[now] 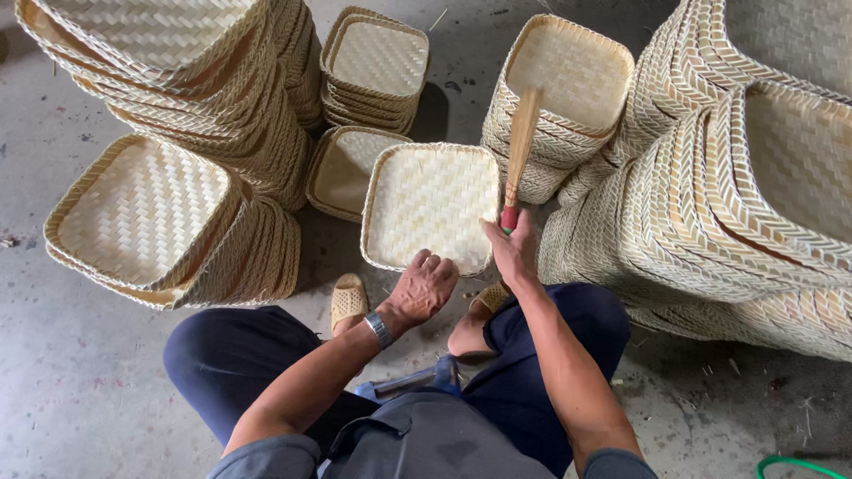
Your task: The person brushes woven bamboo trays one at a time using a small straw broom, cleaning the interior and exterior surfaces before stacking them.
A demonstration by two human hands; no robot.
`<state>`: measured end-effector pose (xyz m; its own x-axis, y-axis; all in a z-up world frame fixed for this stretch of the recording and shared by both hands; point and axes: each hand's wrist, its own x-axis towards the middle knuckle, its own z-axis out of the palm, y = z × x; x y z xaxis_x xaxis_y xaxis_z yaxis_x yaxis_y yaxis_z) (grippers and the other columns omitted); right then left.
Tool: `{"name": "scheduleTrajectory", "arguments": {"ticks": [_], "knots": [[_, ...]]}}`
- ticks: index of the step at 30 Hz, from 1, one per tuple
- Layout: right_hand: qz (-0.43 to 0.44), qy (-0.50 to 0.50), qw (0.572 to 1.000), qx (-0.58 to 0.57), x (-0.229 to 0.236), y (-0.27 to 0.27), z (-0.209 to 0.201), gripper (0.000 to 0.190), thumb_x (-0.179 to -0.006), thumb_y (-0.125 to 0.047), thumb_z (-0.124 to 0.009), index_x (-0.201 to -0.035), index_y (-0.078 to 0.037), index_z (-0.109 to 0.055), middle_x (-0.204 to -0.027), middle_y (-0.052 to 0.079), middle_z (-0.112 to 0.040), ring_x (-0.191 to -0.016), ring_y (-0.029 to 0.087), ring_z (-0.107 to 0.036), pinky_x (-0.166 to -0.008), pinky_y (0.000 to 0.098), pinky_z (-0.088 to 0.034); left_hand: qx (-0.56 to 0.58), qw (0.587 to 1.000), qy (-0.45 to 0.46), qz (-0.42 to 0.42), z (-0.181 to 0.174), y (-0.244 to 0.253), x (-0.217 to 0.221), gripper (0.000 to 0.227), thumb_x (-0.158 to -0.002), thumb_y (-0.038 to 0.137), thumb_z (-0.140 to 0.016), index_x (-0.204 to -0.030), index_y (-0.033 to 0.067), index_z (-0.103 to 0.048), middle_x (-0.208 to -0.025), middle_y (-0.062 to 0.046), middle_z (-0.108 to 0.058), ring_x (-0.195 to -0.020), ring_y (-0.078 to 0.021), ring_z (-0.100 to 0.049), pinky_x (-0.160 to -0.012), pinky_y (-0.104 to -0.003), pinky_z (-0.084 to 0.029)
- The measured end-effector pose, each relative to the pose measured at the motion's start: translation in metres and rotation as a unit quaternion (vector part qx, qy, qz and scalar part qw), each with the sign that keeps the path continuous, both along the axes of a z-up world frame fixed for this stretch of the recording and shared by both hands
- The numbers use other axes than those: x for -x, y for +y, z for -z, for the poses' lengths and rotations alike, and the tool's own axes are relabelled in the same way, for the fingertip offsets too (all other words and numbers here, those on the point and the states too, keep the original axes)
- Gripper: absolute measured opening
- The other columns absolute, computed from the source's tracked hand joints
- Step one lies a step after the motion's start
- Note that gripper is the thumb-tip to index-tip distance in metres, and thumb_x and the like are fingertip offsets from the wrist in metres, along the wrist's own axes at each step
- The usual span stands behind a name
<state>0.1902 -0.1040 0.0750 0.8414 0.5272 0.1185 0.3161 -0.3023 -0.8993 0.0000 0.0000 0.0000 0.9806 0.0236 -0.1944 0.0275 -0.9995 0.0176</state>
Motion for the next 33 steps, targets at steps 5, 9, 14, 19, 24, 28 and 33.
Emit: {"name": "scheduleTrajectory", "arguments": {"ticks": [5, 9, 14, 19, 24, 28, 33], "knots": [[-0.026, 0.063, 0.995, -0.067, -0.015, -0.031, 0.022, 0.041, -0.085, -0.019, -0.083, -0.111, -0.002, -0.056, -0.096, 0.004, -0.061, -0.081, 0.012, -0.058, -0.071, 0.0306, -0.052, 0.148, 0.909, -0.373, -0.113, -0.017, 0.020, 0.021, 0.050, -0.106, 0.049, -0.061, -0.140, 0.0109, -0.061, -0.124, -0.006, -0.054, -0.119, -0.0189, -0.048, -0.118, -0.052, -0.031], [-0.064, 0.104, 0.988, -0.095, -0.018, -0.058, 0.012, 0.039, -0.085, -0.018, -0.083, -0.109, -0.001, -0.057, -0.095, 0.002, -0.058, -0.080, 0.010, -0.052, -0.069, 0.0282, -0.049, 0.336, 0.740, -0.457, -0.362, 0.020, 0.085, 0.061, 0.038, -0.111, 0.041, -0.058, -0.123, 0.0055, -0.060, -0.107, -0.004, -0.053, -0.098, -0.0148, -0.048, -0.094, -0.040, -0.037], [-0.097, 0.077, 0.989, -0.080, -0.001, -0.064, -0.007, 0.037, -0.088, -0.020, -0.081, -0.109, -0.001, -0.057, -0.093, 0.002, -0.057, -0.080, 0.010, -0.051, -0.070, 0.0284, -0.048, 0.792, 0.406, -0.355, -0.287, 0.039, 0.092, 0.079, 0.035, -0.116, 0.031, -0.053, -0.103, -0.0013, -0.058, -0.087, -0.002, -0.052, -0.072, -0.0096, -0.048, -0.065, -0.025, -0.045], [-0.045, -0.248, 0.960, 0.123, 0.017, -0.067, -0.039, 0.037, -0.098, -0.029, -0.082, -0.105, 0.000, -0.061, -0.089, 0.014, -0.062, -0.078, 0.023, -0.056, -0.069, 0.0410, -0.048, 0.814, 0.316, -0.365, -0.323, -0.024, 0.067, 0.072, 0.034, -0.107, 0.031, -0.056, -0.111, -0.0009, -0.066, -0.093, -0.004, -0.067, -0.082, -0.0119, -0.062, -0.074, -0.029, -0.056], [-0.141, -0.144, 0.949, 0.241, 0.049, -0.039, -0.040, 0.059, -0.102, -0.027, -0.065, -0.150, -0.001, -0.044, -0.086, 0.014, -0.066, -0.058, 0.029, -0.063, -0.051, 0.0474, -0.055, 0.758, 0.371, -0.458, -0.280, -0.044, 0.051, 0.054, 0.040, -0.106, 0.026, -0.059, -0.138, 0.0013, -0.060, -0.121, -0.005, -0.070, -0.104, -0.0113, -0.063, -0.090, -0.027, -0.054], [-0.309, -0.164, 0.934, 0.078, 0.087, -0.016, -0.021, 0.034, -0.101, -0.023, -0.066, -0.126, 0.000, -0.062, -0.090, 0.014, -0.070, -0.068, 0.019, -0.067, -0.059, 0.0420, -0.056, 0.761, 0.384, -0.441, -0.279, -0.038, 0.041, 0.037, 0.044, -0.108, 0.025, -0.059, -0.144, 0.0005, -0.059, -0.125, -0.006, -0.068, -0.107, -0.0120, -0.062, -0.092, -0.028, -0.053], [-0.413, -0.040, 0.828, 0.377, 0.055, -0.048, -0.054, 0.017, -0.093, -0.028, -0.069, -0.100, -0.013, -0.073, -0.074, 0.003, -0.069, -0.057, 0.013, -0.057, -0.060, 0.0409, -0.049, 0.724, 0.398, -0.507, -0.246, -0.045, 0.073, 0.062, 0.047, -0.105, 0.021, -0.059, -0.147, 0.0013, -0.052, -0.141, -0.007, -0.064, -0.126, -0.0126, -0.061, -0.107, -0.028, -0.050]]}}
